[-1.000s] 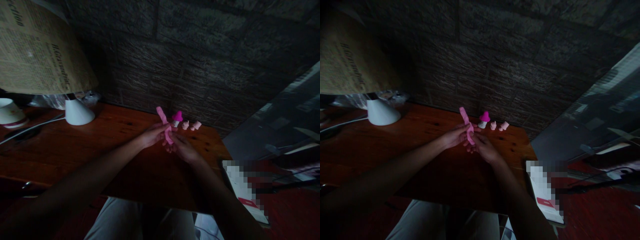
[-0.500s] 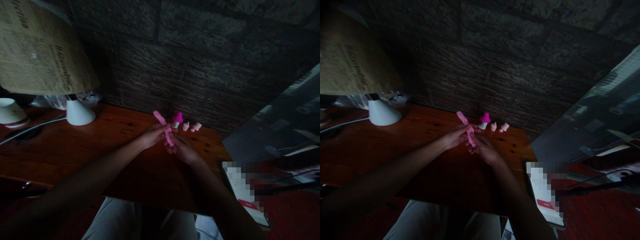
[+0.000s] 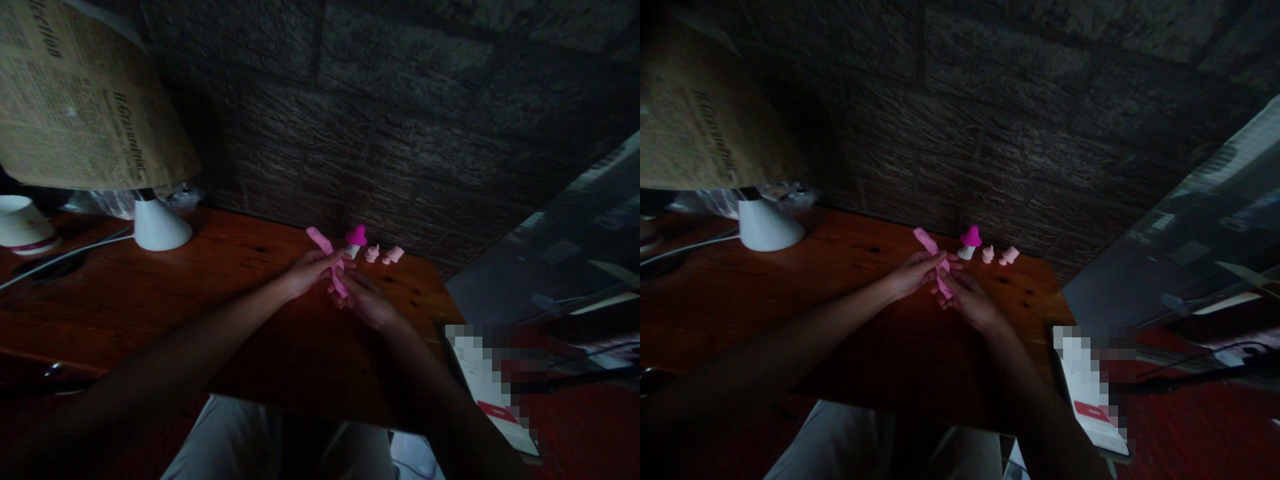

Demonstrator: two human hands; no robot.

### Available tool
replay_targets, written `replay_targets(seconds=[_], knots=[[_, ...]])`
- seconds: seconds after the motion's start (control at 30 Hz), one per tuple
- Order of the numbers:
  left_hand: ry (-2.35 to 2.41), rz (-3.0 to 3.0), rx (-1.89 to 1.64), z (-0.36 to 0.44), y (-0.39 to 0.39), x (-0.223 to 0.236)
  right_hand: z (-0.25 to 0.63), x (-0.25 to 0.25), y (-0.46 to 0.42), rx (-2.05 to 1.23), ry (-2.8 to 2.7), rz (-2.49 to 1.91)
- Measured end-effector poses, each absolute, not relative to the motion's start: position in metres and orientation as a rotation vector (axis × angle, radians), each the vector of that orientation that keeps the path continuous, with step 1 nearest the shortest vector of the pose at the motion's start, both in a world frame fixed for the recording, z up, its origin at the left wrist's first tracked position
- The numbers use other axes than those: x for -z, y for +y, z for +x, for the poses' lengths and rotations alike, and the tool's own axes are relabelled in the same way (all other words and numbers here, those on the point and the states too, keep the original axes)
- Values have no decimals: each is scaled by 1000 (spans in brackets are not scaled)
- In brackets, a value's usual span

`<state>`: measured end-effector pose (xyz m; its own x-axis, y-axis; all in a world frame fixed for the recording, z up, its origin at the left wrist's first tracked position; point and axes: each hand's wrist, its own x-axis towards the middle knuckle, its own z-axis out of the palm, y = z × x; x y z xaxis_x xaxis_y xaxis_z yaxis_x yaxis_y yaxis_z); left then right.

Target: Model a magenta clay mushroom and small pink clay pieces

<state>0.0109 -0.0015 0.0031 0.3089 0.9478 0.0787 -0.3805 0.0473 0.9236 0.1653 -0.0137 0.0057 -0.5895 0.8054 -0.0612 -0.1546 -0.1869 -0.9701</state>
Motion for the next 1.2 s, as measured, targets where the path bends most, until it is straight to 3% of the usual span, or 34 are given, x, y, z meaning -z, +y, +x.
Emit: replay_targets(seconds=[0.6,1.2], knots=[[704,1098,-1103,9,2,0,165,-4,-12,-1636,-1682,-836],[728,1202,-1120,8,5,2,165,-1,-11,-1667,-1653,-872]])
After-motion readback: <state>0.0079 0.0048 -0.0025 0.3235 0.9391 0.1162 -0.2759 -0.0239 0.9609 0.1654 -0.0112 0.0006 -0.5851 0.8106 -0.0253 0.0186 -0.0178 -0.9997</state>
